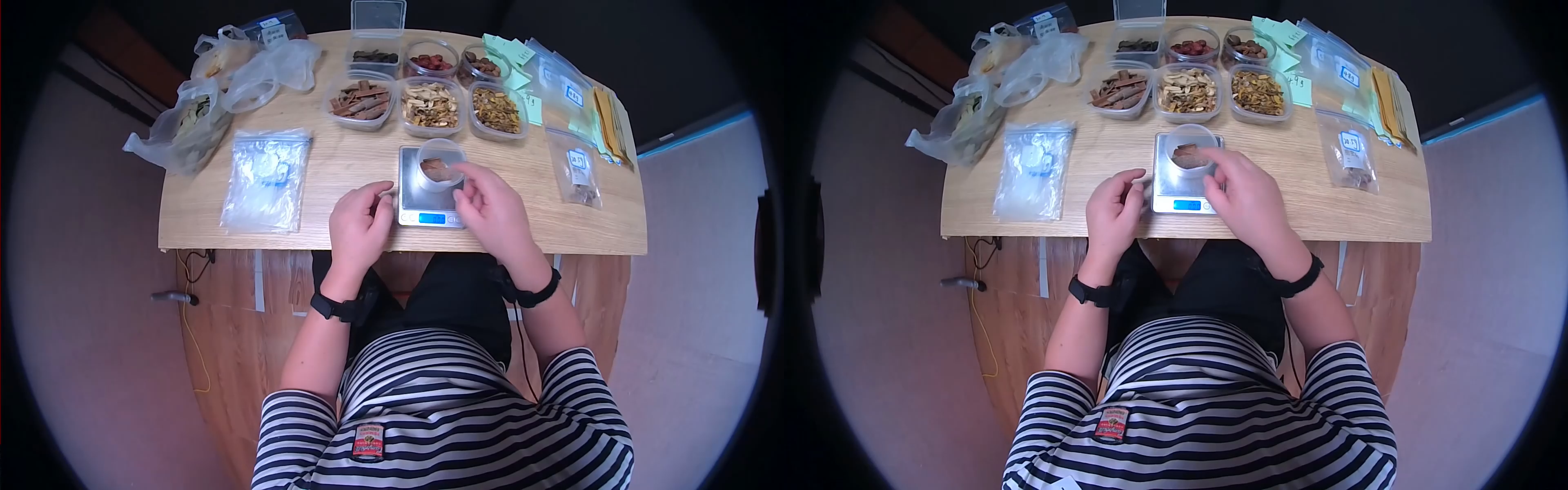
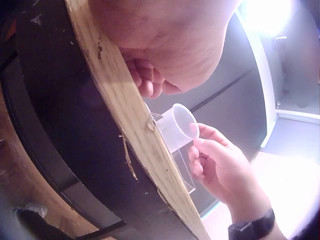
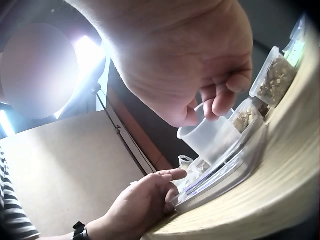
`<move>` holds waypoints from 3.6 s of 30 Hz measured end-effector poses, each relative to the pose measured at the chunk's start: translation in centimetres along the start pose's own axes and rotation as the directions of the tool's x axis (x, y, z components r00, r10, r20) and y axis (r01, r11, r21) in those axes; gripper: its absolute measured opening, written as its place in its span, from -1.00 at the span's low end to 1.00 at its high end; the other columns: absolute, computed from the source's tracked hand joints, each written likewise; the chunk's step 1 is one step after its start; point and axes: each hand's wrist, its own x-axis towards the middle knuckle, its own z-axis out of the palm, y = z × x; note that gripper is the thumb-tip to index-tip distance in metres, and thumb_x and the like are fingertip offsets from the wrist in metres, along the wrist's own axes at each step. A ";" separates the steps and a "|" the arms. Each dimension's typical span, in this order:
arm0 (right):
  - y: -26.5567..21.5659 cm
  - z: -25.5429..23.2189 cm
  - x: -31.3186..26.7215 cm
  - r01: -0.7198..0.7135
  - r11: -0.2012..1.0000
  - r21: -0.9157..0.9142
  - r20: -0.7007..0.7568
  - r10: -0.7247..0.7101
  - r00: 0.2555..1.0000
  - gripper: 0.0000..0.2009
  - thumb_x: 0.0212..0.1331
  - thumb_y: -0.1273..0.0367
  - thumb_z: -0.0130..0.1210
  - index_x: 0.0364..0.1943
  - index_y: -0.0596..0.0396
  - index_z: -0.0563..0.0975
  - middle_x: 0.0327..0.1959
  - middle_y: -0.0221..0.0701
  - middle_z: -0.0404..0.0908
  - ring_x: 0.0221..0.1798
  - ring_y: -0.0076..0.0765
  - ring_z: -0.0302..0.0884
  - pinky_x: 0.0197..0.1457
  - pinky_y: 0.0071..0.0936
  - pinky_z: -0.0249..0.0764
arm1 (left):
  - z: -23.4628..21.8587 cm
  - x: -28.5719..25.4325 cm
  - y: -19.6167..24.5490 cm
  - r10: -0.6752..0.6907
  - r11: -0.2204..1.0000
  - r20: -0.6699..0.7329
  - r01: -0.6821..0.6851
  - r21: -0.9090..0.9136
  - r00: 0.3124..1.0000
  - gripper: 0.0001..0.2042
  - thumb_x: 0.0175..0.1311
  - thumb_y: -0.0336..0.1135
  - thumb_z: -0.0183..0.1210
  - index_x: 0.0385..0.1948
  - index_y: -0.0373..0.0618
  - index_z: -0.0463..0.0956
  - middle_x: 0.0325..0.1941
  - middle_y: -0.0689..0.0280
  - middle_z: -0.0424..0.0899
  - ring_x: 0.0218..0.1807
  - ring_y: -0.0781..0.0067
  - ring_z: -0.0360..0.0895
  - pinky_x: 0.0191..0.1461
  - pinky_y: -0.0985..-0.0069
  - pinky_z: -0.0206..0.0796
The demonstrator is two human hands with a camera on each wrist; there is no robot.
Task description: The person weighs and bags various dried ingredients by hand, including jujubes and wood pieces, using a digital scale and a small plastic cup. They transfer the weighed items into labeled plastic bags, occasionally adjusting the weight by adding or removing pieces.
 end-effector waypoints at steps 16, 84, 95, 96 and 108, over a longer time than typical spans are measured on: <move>6.4 0.9 -3.6 -0.060 0.973 -0.221 -0.308 -0.012 0.951 -0.87 0.19 0.37 0.20 -0.47 0.09 0.57 -0.48 -0.31 0.56 -0.41 -0.13 0.57 -0.35 -0.21 0.46 | 0.3 0.0 0.0 -0.015 0.999 -0.004 0.016 0.042 1.000 -0.79 0.30 -0.32 0.14 -0.17 -0.17 0.69 -0.37 0.09 0.69 -0.28 0.07 0.62 -0.12 0.25 0.45; 5.8 -0.3 -3.3 -0.069 0.995 -0.071 -0.220 0.052 0.974 -0.90 0.21 0.43 0.18 -0.42 0.13 0.56 -0.54 -0.31 0.45 -0.46 -0.18 0.47 -0.37 -0.28 0.38 | -16.1 1.8 -0.5 -0.198 0.272 0.060 0.114 -0.956 0.978 -0.55 0.43 -0.25 -0.11 0.29 -0.23 0.34 0.30 0.06 0.53 0.35 0.05 0.47 0.46 0.06 0.24; 5.8 -2.5 -2.6 -0.139 0.987 0.077 -0.110 0.147 0.983 -0.87 0.28 0.40 0.18 -0.30 0.22 0.59 -0.43 -0.28 0.56 -0.39 -0.31 0.52 -0.26 -0.41 0.45 | -16.1 4.5 -3.0 -0.505 0.729 0.205 0.541 -0.419 0.839 -0.67 0.35 -0.27 0.05 0.04 -0.27 0.52 -0.11 0.15 0.68 -0.07 0.26 0.63 0.06 0.33 0.44; 5.6 -3.0 -2.3 -0.159 0.981 0.109 -0.087 0.169 0.982 -0.86 0.29 0.40 0.18 -0.28 0.23 0.59 -0.41 -0.28 0.58 -0.37 -0.34 0.54 -0.24 -0.42 0.46 | -16.0 4.9 -3.0 -0.572 0.821 0.075 0.570 0.044 0.817 -0.68 0.35 -0.26 0.06 0.03 -0.26 0.53 -0.17 0.14 0.69 -0.13 0.24 0.64 -0.02 0.33 0.47; -0.1 -8.4 7.8 -0.072 0.996 0.044 0.015 0.071 0.997 -0.79 0.29 0.30 0.20 -0.19 0.19 0.62 -0.36 -0.28 0.66 -0.33 -0.30 0.61 -0.20 -0.39 0.51 | -6.9 0.0 1.9 0.234 0.816 0.011 -0.202 0.541 0.972 -0.64 0.24 -0.17 0.26 0.01 -0.15 0.62 0.10 0.06 0.61 0.24 0.00 0.45 0.37 0.07 0.16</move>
